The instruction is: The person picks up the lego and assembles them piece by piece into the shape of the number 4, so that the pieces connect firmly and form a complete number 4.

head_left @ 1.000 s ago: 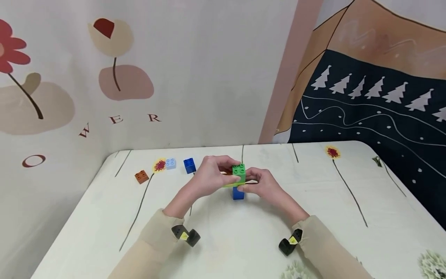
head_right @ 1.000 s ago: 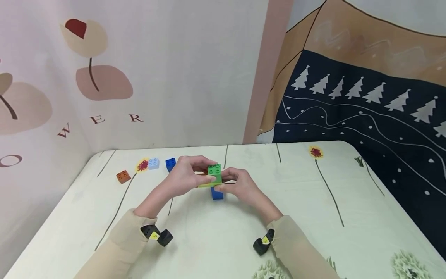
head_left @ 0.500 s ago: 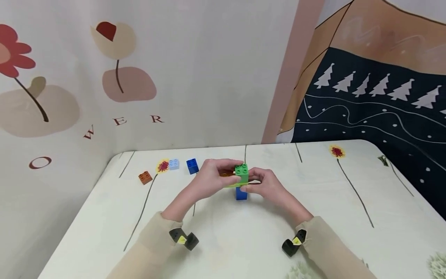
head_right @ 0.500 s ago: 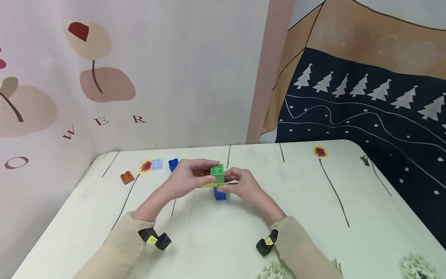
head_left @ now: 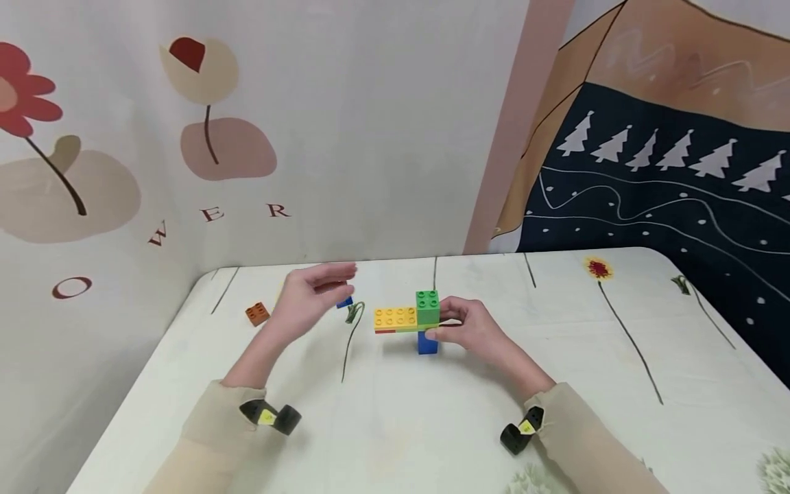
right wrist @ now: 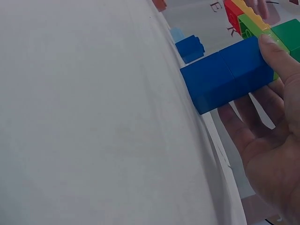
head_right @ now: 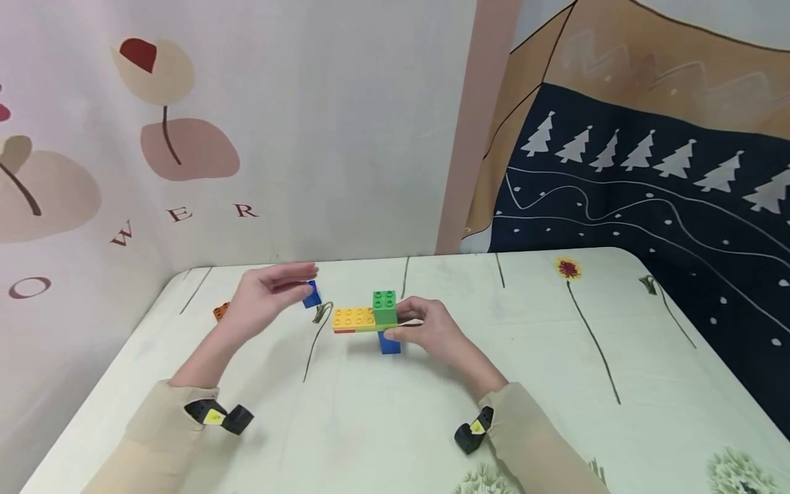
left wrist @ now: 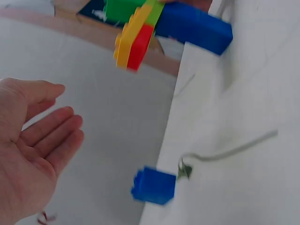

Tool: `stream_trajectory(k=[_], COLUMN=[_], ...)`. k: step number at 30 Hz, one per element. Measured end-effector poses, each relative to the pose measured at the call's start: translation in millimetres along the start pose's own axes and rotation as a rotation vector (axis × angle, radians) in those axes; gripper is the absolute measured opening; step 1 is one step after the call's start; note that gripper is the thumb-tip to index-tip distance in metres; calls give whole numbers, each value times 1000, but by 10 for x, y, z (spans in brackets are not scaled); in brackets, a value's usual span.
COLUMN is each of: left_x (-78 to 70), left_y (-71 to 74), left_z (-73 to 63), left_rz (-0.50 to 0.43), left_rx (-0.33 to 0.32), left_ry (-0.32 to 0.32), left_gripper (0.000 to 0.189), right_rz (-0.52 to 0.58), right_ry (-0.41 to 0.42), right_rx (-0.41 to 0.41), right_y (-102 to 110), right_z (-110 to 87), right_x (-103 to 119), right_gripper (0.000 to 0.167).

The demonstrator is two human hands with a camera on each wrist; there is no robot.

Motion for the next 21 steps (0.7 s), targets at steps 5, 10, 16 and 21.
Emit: stream_trajectory(k=[5, 10, 16, 21], left_x=[281, 568, 729, 780], left_y=[220, 267, 176, 94], left_z=[2, 17, 75, 150], left_rz=[-17, -31, 13, 30], left_rx=[-108, -144, -147, -149], left_ry=[66, 128, 156, 174], left_gripper=[36, 38, 42, 45], right_rz=[3, 1, 5, 20], right_ry=[-3, -1, 20, 49], right_rx=[3, 9, 13, 14], right_y=[-5, -8, -11, -6], right_z=[-11, -11, -4, -3], right_x=[4, 3, -7, -30], right_gripper=[31, 31, 29, 29])
Point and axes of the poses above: each hand's wrist, its own z-axis towards the middle knuckle, its own y-axis out of the back of the hand, x = y × z, the point moved 2 cm from there along z, towards the middle knuckle, and after that the axes turned 1 degree about x, right-handed, at the moved point
